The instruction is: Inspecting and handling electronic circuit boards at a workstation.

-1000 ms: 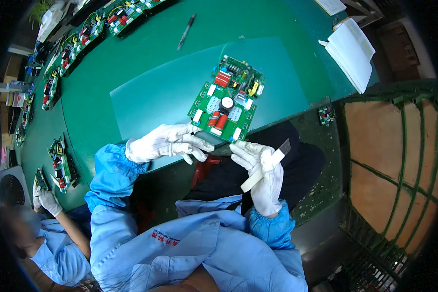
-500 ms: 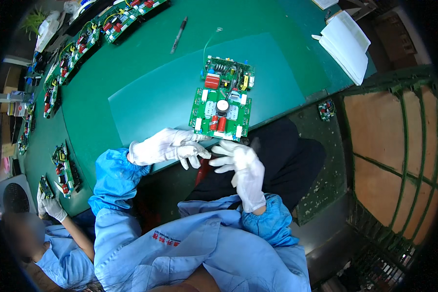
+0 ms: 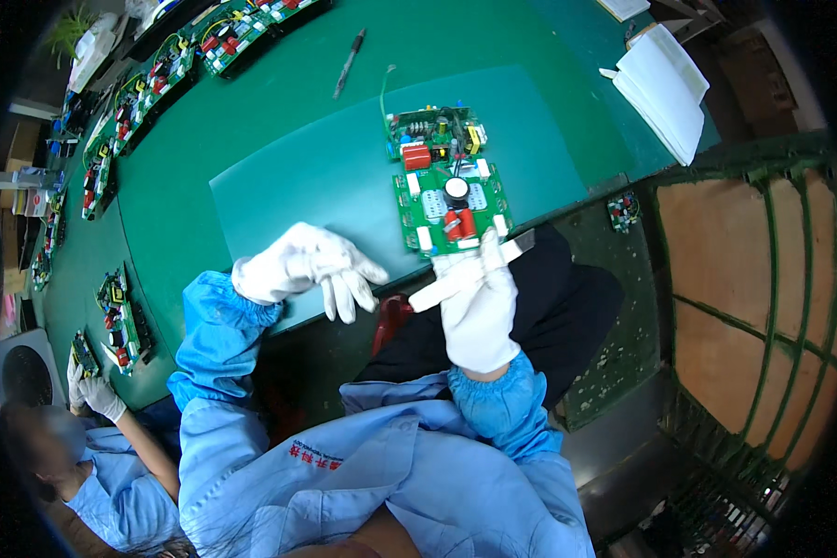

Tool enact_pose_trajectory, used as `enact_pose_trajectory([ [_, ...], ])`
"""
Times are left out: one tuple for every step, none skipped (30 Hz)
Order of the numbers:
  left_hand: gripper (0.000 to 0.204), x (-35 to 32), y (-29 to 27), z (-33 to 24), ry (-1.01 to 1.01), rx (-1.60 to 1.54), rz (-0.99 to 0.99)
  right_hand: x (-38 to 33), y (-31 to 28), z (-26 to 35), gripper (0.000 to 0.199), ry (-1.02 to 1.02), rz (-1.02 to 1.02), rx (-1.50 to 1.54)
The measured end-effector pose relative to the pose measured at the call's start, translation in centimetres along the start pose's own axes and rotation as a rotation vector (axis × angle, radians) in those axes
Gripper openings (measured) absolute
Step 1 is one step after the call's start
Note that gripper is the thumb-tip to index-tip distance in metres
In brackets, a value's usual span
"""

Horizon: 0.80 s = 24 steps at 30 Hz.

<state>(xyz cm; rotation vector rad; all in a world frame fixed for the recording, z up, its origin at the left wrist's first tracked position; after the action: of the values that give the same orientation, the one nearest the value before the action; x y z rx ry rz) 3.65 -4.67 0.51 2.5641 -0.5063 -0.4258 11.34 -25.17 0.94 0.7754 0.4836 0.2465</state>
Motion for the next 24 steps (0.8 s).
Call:
enact_pose_trajectory([
  [0.049, -0.1, -0.3, -0.6, 0.049, 0.026, -0.056, 0.4, 0.5, 0.6, 0.044, -0.044, 0.006, -0.010],
  [0.049, -0.2, -0.6, -0.9, 0.044, -0.029, -0.113, 0.8, 1.0, 1.2, 0.042, -0.102, 0.016, -0.049],
  [0.049, -0.2, -0.9, -1.1, 0.039, -0.081, -0.170, 1.4, 0.6, 1.6, 0.040, -0.151, -0.007, -0.083],
  [0.050, -0.1, -1.2, -1.2, 0.106, -0.096, -0.232, 2.0, 0.2, 1.8, 0.039, -0.178, -0.011, -0.129],
  [0.050, 0.1, -1.6, -1.0, 0.172, -0.112, -0.294, 2.7, -0.3, 2.0, 0.038, -0.204, -0.014, -0.174],
  [0.051, 0.4, -2.0, -1.0, 0.237, -0.127, -0.352, 3.3, -0.8, 2.2, 0.037, -0.206, -0.038, -0.209],
  [0.051, 0.4, -2.4, -1.0, 0.280, -0.113, -0.448, 3.7, -1.0, 2.5, 0.037, -0.194, -0.020, -0.204],
  [0.052, 0.4, -2.8, -1.1, 0.324, -0.099, -0.543, 4.0, -1.0, 2.7, 0.037, -0.181, -0.002, -0.199],
  [0.053, 0.3, -3.2, -1.1, 0.366, -0.084, -0.644, 4.3, -1.0, 2.6, 0.037, -0.164, 0.018, -0.193],
  [0.054, 0.4, -3.8, -1.0, 0.439, -0.083, -0.694, 4.4, -0.7, 2.6, 0.037, -0.154, 0.020, -0.158],
  [0.055, 0.6, -4.6, -0.7, 0.512, -0.081, -0.743, 4.7, -0.7, 2.6, 0.036, -0.119, 0.052, -0.153],
  [0.057, 0.5, -5.3, -0.5, 0.581, -0.078, -0.801, 5.1, -0.9, 2.6, 0.036, -0.075, 0.084, -0.145],
  [0.058, 0.2, -5.8, -0.4, 0.650, -0.075, -0.859, 5.4, -0.9, 2.4, 0.036, -0.031, 0.116, -0.137],
  [0.057, -0.1, -6.0, -0.2, 0.592, -0.160, -0.725, 5.7, -0.9, 2.1, 0.036, 0.005, 0.100, -0.131],
  [0.057, 0.1, -5.4, -0.8, 0.538, -0.276, -0.605, 6.2, -0.7, 2.0, 0.036, 0.022, 0.123, -0.163],
  [0.057, 0.2, -4.2, -1.8, 0.485, -0.387, -0.487, 6.6, -0.4, 1.9, 0.036, 0.041, 0.150, -0.194],
  [0.058, 0.4, -3.2, -2.2, 0.432, -0.496, -0.367, 7.0, 0.0, 1.8, 0.037, 0.060, 0.178, -0.225],
  [0.056, 0.4, -3.5, -1.3, 0.404, -0.506, -0.517, 7.1, 1.5, 1.6, 0.039, 0.064, 0.224, -0.229],
  [0.043, 0.2, -3.6, -1.0, 0.453, -0.542, -0.568, 7.4, 1.7, 1.4, 0.039, 0.078, 0.215, -0.258],
  [0.042, 0.0, -3.5, -0.7, 0.442, -0.484, -0.603, 7.8, 1.9, 1.2, 0.040, 0.092, 0.206, -0.288],
  [0.040, -0.1, -2.9, -1.2, 0.431, -0.429, -0.639, 8.0, 1.9, 1.0, 0.041, 0.107, 0.197, -0.322],
  [0.040, -0.1, -3.0, -1.0, 0.437, -0.429, -0.652, 8.2, 1.5, 1.0, 0.043, 0.143, 0.178, -0.311],
  [0.040, 0.0, -3.3, -0.8, 0.442, -0.429, -0.665, 8.3, 1.5, 0.9, 0.043, 0.150, 0.193, -0.298],
  [0.040, -0.1, -3.6, -0.6, 0.447, -0.426, -0.676, 8.2, 1.5, 0.8, 0.042, 0.154, 0.209, -0.283],
])
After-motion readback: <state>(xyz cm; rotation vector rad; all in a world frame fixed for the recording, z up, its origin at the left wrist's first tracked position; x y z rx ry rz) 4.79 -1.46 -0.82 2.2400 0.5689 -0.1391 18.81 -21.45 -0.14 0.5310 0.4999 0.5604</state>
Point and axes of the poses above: each hand's wrist, its own x-axis towards the middle knuckle, its own y-axis out of the palm, z = x × y, the point moved 3 cm from there along x, towards the middle knuckle, and after that the axes turned 1 degree about z, right-handed, at the moved point
